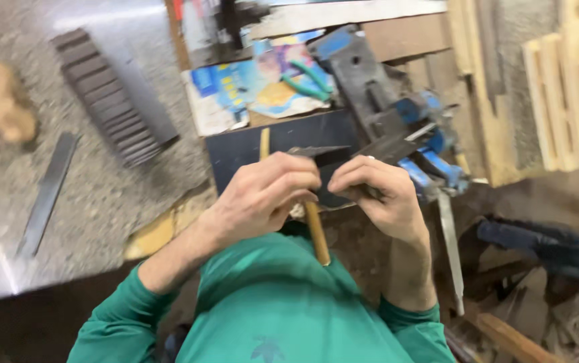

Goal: The person uses a bench vise and a hammer to bend and shape a small piece of wood. They repeatedly clamp the wood, strike it with the hammer, and inspect the curvature.

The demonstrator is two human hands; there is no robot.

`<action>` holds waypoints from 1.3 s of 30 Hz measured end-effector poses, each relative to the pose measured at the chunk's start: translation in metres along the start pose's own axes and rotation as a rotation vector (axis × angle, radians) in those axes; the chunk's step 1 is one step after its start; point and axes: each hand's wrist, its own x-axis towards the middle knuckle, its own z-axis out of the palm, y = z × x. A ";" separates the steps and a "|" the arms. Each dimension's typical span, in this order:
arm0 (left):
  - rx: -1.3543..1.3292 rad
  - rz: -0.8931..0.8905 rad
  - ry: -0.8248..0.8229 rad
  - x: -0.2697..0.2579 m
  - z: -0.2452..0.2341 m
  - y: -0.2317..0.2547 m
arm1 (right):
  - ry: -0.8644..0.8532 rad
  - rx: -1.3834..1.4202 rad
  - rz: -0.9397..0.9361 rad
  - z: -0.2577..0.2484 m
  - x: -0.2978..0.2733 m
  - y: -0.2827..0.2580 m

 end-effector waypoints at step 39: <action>-1.475 -0.765 0.581 -0.111 0.002 -0.051 | 0.198 0.015 0.325 0.141 -0.024 -0.009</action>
